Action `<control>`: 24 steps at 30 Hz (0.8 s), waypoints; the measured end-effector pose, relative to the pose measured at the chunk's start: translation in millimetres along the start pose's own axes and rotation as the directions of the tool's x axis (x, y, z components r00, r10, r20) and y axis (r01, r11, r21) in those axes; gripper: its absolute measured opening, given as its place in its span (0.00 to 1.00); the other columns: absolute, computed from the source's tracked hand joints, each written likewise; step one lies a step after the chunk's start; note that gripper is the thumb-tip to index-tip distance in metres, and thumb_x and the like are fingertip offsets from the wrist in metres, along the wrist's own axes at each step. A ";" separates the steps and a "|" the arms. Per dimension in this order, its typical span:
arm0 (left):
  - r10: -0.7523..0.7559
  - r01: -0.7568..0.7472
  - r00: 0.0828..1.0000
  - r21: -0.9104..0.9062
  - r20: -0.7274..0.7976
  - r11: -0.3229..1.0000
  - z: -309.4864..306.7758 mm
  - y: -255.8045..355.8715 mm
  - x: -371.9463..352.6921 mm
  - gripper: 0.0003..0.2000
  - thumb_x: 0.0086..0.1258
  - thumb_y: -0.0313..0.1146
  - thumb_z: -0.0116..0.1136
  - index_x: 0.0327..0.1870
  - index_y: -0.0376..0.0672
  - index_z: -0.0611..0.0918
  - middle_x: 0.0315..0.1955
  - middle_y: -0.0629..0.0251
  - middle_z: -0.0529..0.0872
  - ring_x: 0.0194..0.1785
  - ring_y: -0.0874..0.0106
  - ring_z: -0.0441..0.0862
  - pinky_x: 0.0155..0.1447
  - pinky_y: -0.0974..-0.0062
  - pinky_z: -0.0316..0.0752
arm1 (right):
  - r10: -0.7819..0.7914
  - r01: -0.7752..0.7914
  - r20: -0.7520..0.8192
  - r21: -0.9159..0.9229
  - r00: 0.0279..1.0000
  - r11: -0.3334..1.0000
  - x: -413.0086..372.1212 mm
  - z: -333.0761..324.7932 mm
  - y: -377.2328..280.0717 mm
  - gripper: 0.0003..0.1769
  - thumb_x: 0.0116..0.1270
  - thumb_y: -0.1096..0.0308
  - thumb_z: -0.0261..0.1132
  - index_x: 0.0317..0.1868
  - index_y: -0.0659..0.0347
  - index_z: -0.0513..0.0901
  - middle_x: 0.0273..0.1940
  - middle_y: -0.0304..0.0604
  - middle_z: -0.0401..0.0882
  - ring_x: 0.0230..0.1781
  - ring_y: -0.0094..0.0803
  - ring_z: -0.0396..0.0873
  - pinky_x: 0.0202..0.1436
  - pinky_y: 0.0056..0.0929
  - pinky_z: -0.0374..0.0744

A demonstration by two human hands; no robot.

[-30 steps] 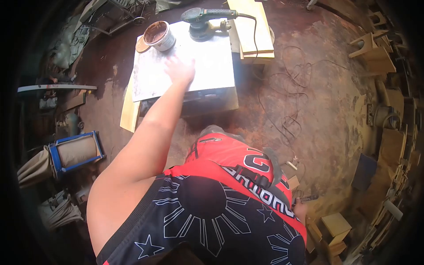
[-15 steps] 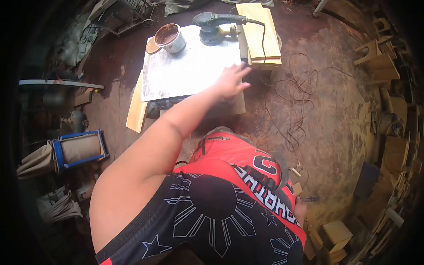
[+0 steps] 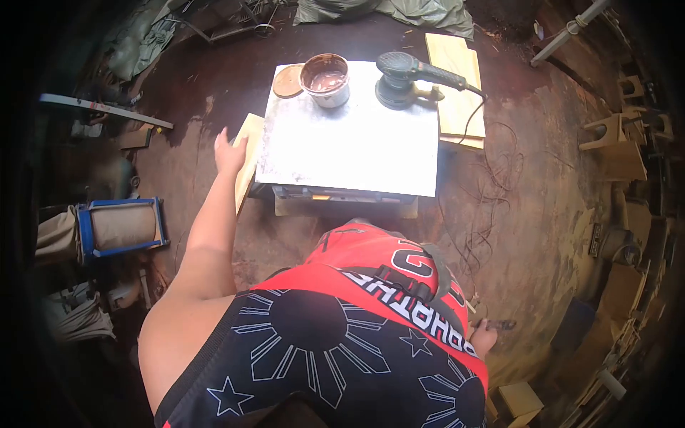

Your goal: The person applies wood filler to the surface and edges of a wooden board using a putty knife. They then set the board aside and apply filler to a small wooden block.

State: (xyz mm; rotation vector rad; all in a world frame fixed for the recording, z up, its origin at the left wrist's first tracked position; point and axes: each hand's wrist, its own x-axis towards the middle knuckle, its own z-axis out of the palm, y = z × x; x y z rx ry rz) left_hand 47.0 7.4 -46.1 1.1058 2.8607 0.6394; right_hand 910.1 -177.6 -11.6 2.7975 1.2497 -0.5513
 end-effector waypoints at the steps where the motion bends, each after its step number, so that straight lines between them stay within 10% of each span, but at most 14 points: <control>1: 0.111 -0.110 0.993 -0.065 0.024 0.992 -2.5 30.4 14.6 0.44 0.67 0.52 0.76 0.82 0.43 0.71 0.80 0.40 0.69 0.84 0.46 0.65 0.85 0.55 0.64 | -0.081 0.082 -0.064 0.024 0.995 0.996 15.2 -5.6 -32.2 0.20 0.77 0.56 0.69 0.41 0.69 0.92 0.35 0.58 0.91 0.36 0.51 0.90 0.45 0.47 0.82; 5: 0.480 -0.469 0.856 -0.105 0.191 0.877 13.5 129.3 79.2 0.51 0.60 0.56 0.80 0.85 0.54 0.67 0.85 0.45 0.62 0.87 0.46 0.59 0.86 0.50 0.61 | -0.434 0.504 -0.287 0.250 0.854 0.826 71.0 -31.0 -206.4 0.16 0.77 0.64 0.71 0.59 0.64 0.90 0.41 0.46 0.92 0.37 0.35 0.88 0.44 0.39 0.83; 12: 0.454 -0.586 0.699 0.079 0.553 0.806 31.8 195.4 130.7 0.60 0.50 0.64 0.82 0.87 0.62 0.64 0.88 0.50 0.57 0.88 0.47 0.58 0.86 0.45 0.61 | -0.658 0.541 -0.165 0.729 0.735 0.421 -28.0 -110.6 -445.9 0.14 0.74 0.75 0.70 0.58 0.64 0.86 0.42 0.38 0.85 0.38 0.21 0.82 0.43 0.24 0.80; 19: 0.408 -0.318 0.829 -0.278 0.383 0.906 35.6 168.6 164.6 0.54 0.49 0.58 0.81 0.84 0.57 0.72 0.75 0.51 0.75 0.78 0.50 0.73 0.79 0.54 0.72 | -0.586 0.418 0.052 0.650 0.809 0.635 -46.3 -70.5 -401.6 0.11 0.75 0.75 0.69 0.54 0.65 0.88 0.45 0.40 0.88 0.44 0.26 0.84 0.50 0.27 0.82; 24: 0.778 -0.626 0.579 -0.478 0.244 0.616 -34.3 254.6 113.8 0.53 0.50 0.64 0.79 0.82 0.61 0.74 0.73 0.54 0.76 0.77 0.51 0.73 0.78 0.52 0.71 | -0.494 0.393 0.075 0.509 0.866 0.766 -44.0 -35.3 -340.0 0.11 0.73 0.71 0.70 0.53 0.65 0.89 0.45 0.43 0.90 0.47 0.30 0.86 0.56 0.31 0.82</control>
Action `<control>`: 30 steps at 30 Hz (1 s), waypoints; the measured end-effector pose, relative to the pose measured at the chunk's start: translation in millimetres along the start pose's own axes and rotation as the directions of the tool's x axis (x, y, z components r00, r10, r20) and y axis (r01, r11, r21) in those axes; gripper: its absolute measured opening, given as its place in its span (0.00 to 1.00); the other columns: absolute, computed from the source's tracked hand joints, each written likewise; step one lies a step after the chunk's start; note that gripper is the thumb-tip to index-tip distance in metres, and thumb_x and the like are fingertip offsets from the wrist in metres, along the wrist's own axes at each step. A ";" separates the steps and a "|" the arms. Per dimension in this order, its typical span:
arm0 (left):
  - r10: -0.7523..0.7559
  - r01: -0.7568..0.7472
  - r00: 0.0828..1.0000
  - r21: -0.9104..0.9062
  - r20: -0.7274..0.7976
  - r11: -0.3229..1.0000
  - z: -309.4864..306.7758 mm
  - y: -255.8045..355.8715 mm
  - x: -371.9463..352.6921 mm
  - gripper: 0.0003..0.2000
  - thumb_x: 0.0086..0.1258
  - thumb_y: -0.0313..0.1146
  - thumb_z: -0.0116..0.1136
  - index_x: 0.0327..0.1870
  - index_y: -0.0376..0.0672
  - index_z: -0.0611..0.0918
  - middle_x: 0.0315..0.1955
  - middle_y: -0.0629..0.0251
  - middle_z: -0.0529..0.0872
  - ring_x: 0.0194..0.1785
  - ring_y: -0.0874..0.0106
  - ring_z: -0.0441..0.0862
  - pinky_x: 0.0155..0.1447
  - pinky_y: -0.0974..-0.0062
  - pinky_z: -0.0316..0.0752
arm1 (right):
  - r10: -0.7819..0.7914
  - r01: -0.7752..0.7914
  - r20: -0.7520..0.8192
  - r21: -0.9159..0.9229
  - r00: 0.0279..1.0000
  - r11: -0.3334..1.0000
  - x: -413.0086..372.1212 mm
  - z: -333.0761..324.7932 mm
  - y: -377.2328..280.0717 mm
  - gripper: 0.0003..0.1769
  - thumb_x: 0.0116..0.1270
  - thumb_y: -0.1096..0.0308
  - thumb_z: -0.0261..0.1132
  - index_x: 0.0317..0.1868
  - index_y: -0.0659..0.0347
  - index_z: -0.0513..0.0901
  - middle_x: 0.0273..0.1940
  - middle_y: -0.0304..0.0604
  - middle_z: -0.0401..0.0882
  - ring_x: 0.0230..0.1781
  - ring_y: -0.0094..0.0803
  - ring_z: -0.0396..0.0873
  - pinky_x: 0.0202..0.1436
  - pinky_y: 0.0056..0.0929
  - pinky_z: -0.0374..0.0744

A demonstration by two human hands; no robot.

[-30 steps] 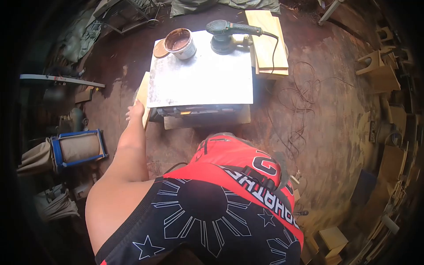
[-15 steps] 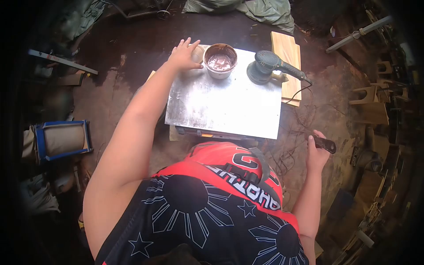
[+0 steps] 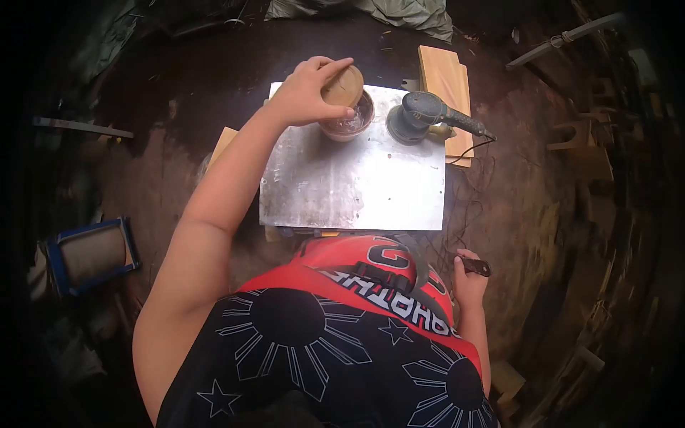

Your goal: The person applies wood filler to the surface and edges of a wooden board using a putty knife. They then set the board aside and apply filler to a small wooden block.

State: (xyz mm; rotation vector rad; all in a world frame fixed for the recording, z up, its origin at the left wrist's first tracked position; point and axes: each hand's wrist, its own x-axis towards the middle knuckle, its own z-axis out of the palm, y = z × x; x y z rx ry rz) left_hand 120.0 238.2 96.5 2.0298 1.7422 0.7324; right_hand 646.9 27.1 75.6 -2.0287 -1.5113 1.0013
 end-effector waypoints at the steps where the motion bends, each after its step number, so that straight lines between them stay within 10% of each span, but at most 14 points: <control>1: 0.026 -0.033 0.995 0.079 0.093 0.996 3.7 25.1 3.3 0.51 0.51 0.60 0.77 0.81 0.54 0.75 0.74 0.49 0.74 0.77 0.48 0.72 0.79 0.53 0.71 | 0.016 -0.015 0.006 -0.018 1.000 1.000 -2.0 1.3 5.3 0.11 0.73 0.71 0.71 0.53 0.65 0.89 0.46 0.44 0.90 0.48 0.30 0.87 0.56 0.31 0.83; 12: -0.157 0.098 0.975 0.333 0.155 0.938 55.0 35.3 6.5 0.46 0.55 0.56 0.71 0.78 0.50 0.74 0.80 0.49 0.68 0.83 0.47 0.64 0.81 0.41 0.65 | -0.022 0.017 -0.090 -0.058 0.996 0.998 -3.1 -2.8 22.0 0.12 0.74 0.71 0.69 0.53 0.67 0.89 0.48 0.46 0.90 0.51 0.33 0.88 0.59 0.34 0.83; 17: -0.139 0.090 0.987 0.427 0.083 0.900 78.6 32.1 17.7 0.43 0.69 0.68 0.63 0.80 0.50 0.73 0.84 0.51 0.65 0.89 0.49 0.54 0.85 0.36 0.56 | 0.161 -0.128 -0.113 0.252 0.980 0.959 -2.4 -2.8 -3.4 0.13 0.76 0.71 0.69 0.57 0.66 0.88 0.46 0.45 0.89 0.39 0.32 0.88 0.45 0.30 0.86; 21: -0.076 0.035 0.994 0.449 0.074 0.893 87.2 26.7 18.4 0.34 0.79 0.68 0.51 0.83 0.69 0.72 0.85 0.50 0.66 0.88 0.48 0.57 0.84 0.37 0.56 | 0.248 -0.064 -0.087 0.837 0.965 0.543 19.0 -18.4 -23.3 0.18 0.83 0.66 0.60 0.67 0.65 0.79 0.46 0.52 0.88 0.34 0.38 0.90 0.40 0.36 0.90; 30: -0.105 0.043 0.988 0.448 0.114 0.893 80.5 36.3 21.3 0.31 0.77 0.64 0.56 0.79 0.65 0.78 0.82 0.50 0.69 0.85 0.48 0.63 0.82 0.42 0.59 | -0.070 -0.128 0.116 0.969 0.991 -0.212 44.2 -24.9 -55.4 0.17 0.85 0.62 0.56 0.66 0.59 0.80 0.51 0.54 0.88 0.41 0.41 0.89 0.49 0.43 0.87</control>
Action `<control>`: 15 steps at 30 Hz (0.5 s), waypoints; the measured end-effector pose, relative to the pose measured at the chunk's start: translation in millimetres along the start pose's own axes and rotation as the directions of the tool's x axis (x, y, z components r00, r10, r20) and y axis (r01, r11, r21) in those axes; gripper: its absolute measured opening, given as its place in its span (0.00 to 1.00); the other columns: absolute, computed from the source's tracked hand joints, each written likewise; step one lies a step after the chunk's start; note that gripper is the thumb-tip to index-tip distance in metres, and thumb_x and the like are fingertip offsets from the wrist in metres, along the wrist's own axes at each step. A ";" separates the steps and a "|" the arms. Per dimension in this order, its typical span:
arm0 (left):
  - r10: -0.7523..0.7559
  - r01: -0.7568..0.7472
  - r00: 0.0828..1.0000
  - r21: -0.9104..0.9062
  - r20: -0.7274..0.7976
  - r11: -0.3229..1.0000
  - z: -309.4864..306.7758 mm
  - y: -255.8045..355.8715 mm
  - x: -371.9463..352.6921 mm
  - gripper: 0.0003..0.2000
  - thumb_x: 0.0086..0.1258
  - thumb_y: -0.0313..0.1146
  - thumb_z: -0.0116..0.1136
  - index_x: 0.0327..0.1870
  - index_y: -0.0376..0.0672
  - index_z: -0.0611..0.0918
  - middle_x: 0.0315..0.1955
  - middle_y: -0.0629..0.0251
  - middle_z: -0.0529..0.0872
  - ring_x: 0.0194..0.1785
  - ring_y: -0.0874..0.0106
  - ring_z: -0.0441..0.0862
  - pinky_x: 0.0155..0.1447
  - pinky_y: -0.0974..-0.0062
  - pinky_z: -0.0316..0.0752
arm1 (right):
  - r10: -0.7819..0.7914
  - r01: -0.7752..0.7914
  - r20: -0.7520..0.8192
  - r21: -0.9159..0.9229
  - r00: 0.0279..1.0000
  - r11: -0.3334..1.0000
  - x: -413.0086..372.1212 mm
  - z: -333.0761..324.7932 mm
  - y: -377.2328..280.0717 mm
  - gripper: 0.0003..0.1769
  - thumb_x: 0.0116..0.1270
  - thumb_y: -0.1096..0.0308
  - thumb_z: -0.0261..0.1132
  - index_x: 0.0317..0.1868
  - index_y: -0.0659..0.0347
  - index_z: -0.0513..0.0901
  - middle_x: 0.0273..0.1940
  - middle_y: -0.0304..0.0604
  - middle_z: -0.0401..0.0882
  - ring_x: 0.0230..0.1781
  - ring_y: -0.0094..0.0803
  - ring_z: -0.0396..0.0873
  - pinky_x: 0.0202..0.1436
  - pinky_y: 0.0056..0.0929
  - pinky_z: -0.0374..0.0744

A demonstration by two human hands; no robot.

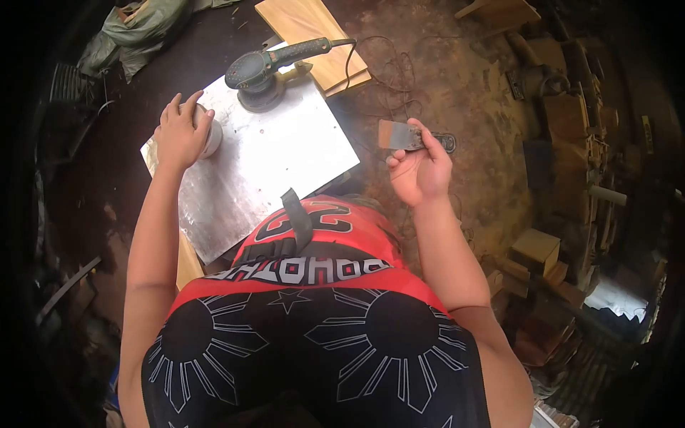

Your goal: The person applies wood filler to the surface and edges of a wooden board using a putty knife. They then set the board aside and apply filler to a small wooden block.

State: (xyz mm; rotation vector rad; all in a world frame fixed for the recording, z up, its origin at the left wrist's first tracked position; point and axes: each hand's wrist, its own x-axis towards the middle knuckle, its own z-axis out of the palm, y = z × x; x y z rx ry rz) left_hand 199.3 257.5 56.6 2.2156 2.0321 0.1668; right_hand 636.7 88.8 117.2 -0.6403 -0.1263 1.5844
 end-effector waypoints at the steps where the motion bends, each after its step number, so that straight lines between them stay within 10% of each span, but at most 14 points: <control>1: -0.001 0.001 1.000 -0.001 0.015 1.000 -1.3 1.1 -0.3 0.31 0.77 0.63 0.57 0.78 0.64 0.79 0.81 0.50 0.70 0.84 0.48 0.64 0.82 0.42 0.59 | 0.017 -0.021 0.049 0.070 0.999 0.997 1.7 4.0 2.4 0.17 0.84 0.63 0.57 0.66 0.58 0.81 0.53 0.55 0.88 0.43 0.41 0.89 0.50 0.43 0.86; 4: -0.002 0.002 0.999 -0.020 0.039 1.000 -5.7 3.0 2.0 0.30 0.75 0.62 0.59 0.74 0.61 0.82 0.78 0.50 0.73 0.82 0.48 0.67 0.80 0.43 0.61 | -0.192 0.353 0.366 -0.448 0.911 0.821 2.1 33.3 15.8 0.13 0.77 0.71 0.65 0.59 0.60 0.87 0.57 0.55 0.86 0.50 0.41 0.88 0.55 0.41 0.86; 5: 0.003 -0.002 0.999 -0.031 0.037 1.000 -5.9 3.1 1.9 0.29 0.75 0.61 0.60 0.73 0.60 0.83 0.77 0.51 0.74 0.81 0.49 0.68 0.80 0.43 0.62 | -0.141 0.528 0.522 -0.734 0.841 0.427 -3.9 46.6 2.6 0.14 0.65 0.80 0.71 0.50 0.61 0.93 0.59 0.54 0.85 0.55 0.42 0.86 0.59 0.37 0.84; 15: 0.005 -0.007 0.993 0.013 0.116 1.000 -14.2 5.6 12.9 0.28 0.72 0.60 0.63 0.67 0.54 0.84 0.67 0.52 0.80 0.70 0.50 0.77 0.72 0.48 0.70 | -0.032 0.689 0.688 -0.723 0.725 0.049 10.7 93.6 3.2 0.16 0.56 0.82 0.76 0.45 0.58 0.94 0.56 0.52 0.86 0.54 0.44 0.85 0.59 0.41 0.82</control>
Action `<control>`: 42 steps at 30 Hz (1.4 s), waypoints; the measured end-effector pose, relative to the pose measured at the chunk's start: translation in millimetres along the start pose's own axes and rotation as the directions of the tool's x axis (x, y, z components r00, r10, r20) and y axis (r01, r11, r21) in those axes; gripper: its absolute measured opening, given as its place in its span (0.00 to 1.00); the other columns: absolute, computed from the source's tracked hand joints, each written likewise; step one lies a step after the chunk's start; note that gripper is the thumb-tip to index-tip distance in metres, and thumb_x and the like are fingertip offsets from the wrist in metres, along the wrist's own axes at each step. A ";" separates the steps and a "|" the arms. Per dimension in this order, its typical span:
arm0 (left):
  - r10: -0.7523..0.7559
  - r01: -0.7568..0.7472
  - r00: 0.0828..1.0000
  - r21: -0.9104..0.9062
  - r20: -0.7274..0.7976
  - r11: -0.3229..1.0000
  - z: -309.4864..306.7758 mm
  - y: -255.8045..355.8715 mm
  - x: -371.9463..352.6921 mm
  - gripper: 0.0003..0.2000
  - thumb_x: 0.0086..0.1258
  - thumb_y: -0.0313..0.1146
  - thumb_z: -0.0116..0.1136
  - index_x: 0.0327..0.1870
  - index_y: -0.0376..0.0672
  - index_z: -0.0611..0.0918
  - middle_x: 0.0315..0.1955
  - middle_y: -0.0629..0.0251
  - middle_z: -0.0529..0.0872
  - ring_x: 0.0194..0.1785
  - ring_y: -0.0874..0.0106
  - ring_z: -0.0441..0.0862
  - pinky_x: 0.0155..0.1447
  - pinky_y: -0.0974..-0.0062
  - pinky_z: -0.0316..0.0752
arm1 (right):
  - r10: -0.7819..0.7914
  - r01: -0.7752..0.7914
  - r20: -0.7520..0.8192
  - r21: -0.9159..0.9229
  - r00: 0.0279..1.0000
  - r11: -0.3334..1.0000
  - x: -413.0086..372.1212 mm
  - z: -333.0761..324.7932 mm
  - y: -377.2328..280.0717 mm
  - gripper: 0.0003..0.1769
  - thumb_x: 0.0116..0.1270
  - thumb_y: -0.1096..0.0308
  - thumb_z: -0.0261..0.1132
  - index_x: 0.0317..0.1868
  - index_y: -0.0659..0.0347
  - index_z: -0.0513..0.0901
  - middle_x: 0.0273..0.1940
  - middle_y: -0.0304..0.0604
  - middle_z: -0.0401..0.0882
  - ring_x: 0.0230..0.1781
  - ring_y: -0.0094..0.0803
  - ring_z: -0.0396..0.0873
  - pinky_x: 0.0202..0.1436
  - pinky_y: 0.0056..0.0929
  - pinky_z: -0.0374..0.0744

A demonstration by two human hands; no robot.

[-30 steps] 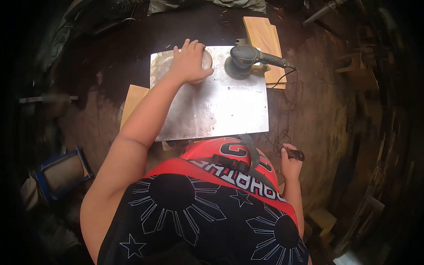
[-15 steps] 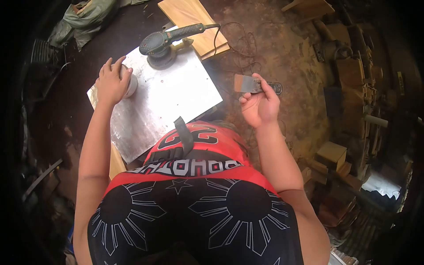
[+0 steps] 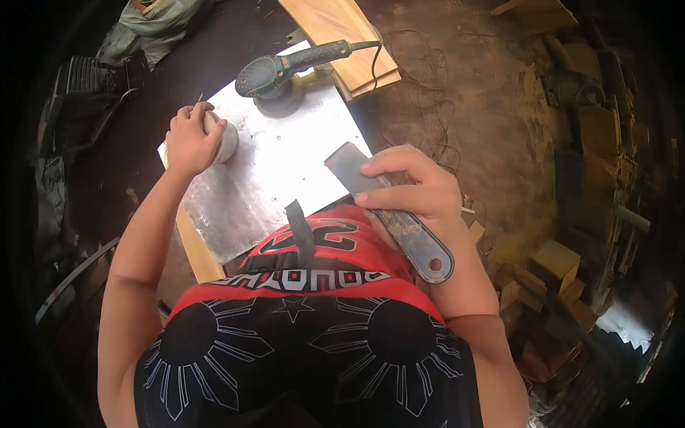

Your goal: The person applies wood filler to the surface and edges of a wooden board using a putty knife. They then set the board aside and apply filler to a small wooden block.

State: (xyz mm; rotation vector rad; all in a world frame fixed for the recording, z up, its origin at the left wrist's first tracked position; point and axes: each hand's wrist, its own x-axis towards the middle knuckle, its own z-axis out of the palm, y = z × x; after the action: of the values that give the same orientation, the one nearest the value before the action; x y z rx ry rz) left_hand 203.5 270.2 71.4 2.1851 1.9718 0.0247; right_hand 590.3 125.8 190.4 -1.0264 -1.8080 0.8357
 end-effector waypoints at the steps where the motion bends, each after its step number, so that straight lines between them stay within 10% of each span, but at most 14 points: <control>1: 0.011 -0.011 1.000 -0.006 -0.002 1.000 0.7 -2.3 2.7 0.28 0.72 0.60 0.63 0.67 0.54 0.84 0.67 0.52 0.80 0.69 0.50 0.77 0.71 0.48 0.70 | 0.008 -0.008 -0.010 0.010 1.000 1.000 -2.6 0.2 4.9 0.16 0.56 0.82 0.76 0.45 0.58 0.94 0.56 0.52 0.86 0.54 0.45 0.85 0.59 0.41 0.82; 22: 0.016 -0.019 0.998 -0.061 -0.057 0.998 -7.3 4.5 -8.9 0.27 0.71 0.55 0.65 0.65 0.50 0.85 0.67 0.52 0.80 0.72 0.51 0.75 0.75 0.50 0.68 | 0.087 -0.092 -0.081 -0.059 0.993 0.994 -13.6 -7.9 40.7 0.14 0.59 0.80 0.73 0.46 0.60 0.92 0.50 0.49 0.88 0.50 0.41 0.89 0.55 0.35 0.85; 24: -0.001 -0.004 0.997 -0.070 -0.075 0.998 -8.3 5.4 -13.7 0.27 0.72 0.55 0.65 0.66 0.50 0.84 0.67 0.53 0.81 0.72 0.52 0.75 0.75 0.50 0.68 | 0.219 -0.206 -0.165 0.096 0.962 0.974 -38.7 14.3 100.5 0.12 0.69 0.82 0.70 0.51 0.64 0.89 0.51 0.50 0.87 0.52 0.38 0.88 0.56 0.33 0.86; 26: -0.010 0.000 0.993 -0.088 -0.116 0.996 -5.9 5.4 -14.3 0.27 0.72 0.55 0.66 0.66 0.50 0.84 0.67 0.55 0.82 0.72 0.52 0.76 0.75 0.50 0.69 | 0.642 -0.562 -0.470 0.318 0.606 0.764 -46.1 50.7 135.3 0.11 0.78 0.79 0.65 0.56 0.68 0.87 0.50 0.48 0.87 0.51 0.34 0.88 0.56 0.30 0.87; 27: 0.005 -0.030 0.981 -0.127 -0.194 0.991 -2.8 3.8 -9.9 0.27 0.72 0.54 0.66 0.66 0.50 0.84 0.66 0.56 0.82 0.71 0.53 0.77 0.75 0.51 0.69 | 0.511 -0.504 -0.533 0.172 0.675 0.846 -55.6 56.1 161.8 0.13 0.82 0.75 0.63 0.62 0.66 0.86 0.50 0.48 0.87 0.50 0.34 0.89 0.56 0.30 0.88; 29: 0.012 -0.073 0.952 -0.187 -0.305 0.980 8.6 -3.9 -14.5 0.27 0.72 0.53 0.67 0.66 0.49 0.84 0.65 0.58 0.84 0.70 0.54 0.78 0.75 0.51 0.69 | 0.340 -0.552 -0.539 -0.298 0.771 0.778 -89.0 68.9 236.9 0.14 0.82 0.75 0.63 0.64 0.62 0.87 0.56 0.51 0.87 0.52 0.35 0.90 0.57 0.29 0.88; 31: -0.013 -0.107 0.877 -0.222 -0.481 0.969 13.2 -8.1 -17.7 0.23 0.71 0.51 0.69 0.62 0.50 0.86 0.60 0.61 0.88 0.68 0.56 0.80 0.73 0.53 0.70 | 0.628 -0.740 -0.493 -0.048 0.602 0.671 -99.5 90.3 286.3 0.15 0.83 0.74 0.62 0.64 0.57 0.88 0.60 0.52 0.87 0.54 0.36 0.90 0.56 0.31 0.88; 32: -0.052 -0.113 0.814 -0.245 -0.578 0.963 18.6 -12.9 -19.3 0.21 0.71 0.50 0.69 0.60 0.50 0.88 0.57 0.62 0.90 0.66 0.57 0.81 0.72 0.55 0.71 | 0.775 -0.776 -0.443 0.235 0.450 0.585 -71.3 96.0 237.7 0.15 0.81 0.70 0.64 0.62 0.56 0.89 0.57 0.57 0.90 0.58 0.53 0.89 0.64 0.43 0.83; 33: -0.079 -0.157 0.754 -0.294 -0.653 0.943 23.3 -21.8 -19.6 0.20 0.72 0.48 0.69 0.59 0.50 0.88 0.55 0.61 0.90 0.64 0.55 0.82 0.71 0.55 0.71 | 0.661 -0.786 -0.475 -0.115 0.581 0.608 -62.7 97.9 219.8 0.16 0.82 0.67 0.62 0.63 0.55 0.89 0.59 0.58 0.90 0.60 0.53 0.88 0.63 0.45 0.83; 35: -0.238 -0.153 0.552 -0.377 -0.799 0.913 32.6 -35.4 -23.5 0.20 0.73 0.46 0.69 0.59 0.44 0.87 0.54 0.54 0.90 0.62 0.52 0.83 0.69 0.55 0.73 | 0.597 -0.702 -0.404 -0.191 0.693 0.686 -55.1 103.3 218.5 0.17 0.81 0.63 0.62 0.63 0.56 0.89 0.56 0.58 0.90 0.59 0.57 0.87 0.64 0.47 0.83; 38: -0.605 0.199 0.485 -0.594 -0.631 0.779 55.3 -75.6 -81.6 0.28 0.73 0.50 0.70 0.68 0.43 0.82 0.63 0.54 0.86 0.68 0.53 0.80 0.73 0.55 0.72 | 0.554 -0.654 -0.348 -0.403 0.756 0.640 -56.3 102.2 227.3 0.17 0.82 0.62 0.61 0.64 0.55 0.86 0.54 0.59 0.89 0.57 0.58 0.86 0.63 0.51 0.82; 40: -0.813 0.627 0.511 -0.527 -0.277 0.574 87.1 -118.0 -137.1 0.43 0.68 0.65 0.70 0.76 0.41 0.76 0.74 0.51 0.78 0.74 0.50 0.77 0.78 0.55 0.70 | 0.540 -0.624 -0.315 -0.445 0.780 0.642 -55.7 104.3 224.3 0.18 0.83 0.61 0.60 0.66 0.55 0.85 0.53 0.59 0.87 0.57 0.59 0.85 0.62 0.53 0.82; 42: -0.800 0.730 0.589 -0.499 0.113 0.467 135.5 -160.7 -190.3 0.52 0.65 0.71 0.70 0.79 0.37 0.71 0.71 0.42 0.79 0.75 0.48 0.76 0.73 0.52 0.75 | 0.527 -0.614 -0.317 -0.452 0.789 0.647 -57.9 107.6 225.0 0.18 0.84 0.61 0.58 0.66 0.55 0.84 0.54 0.58 0.86 0.57 0.59 0.85 0.61 0.54 0.82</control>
State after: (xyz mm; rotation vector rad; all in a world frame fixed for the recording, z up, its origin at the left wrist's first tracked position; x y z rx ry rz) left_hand 43.9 78.9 -64.0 0.8414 2.4860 0.5057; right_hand 577.7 158.1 -63.3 -2.0602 -1.6103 0.5695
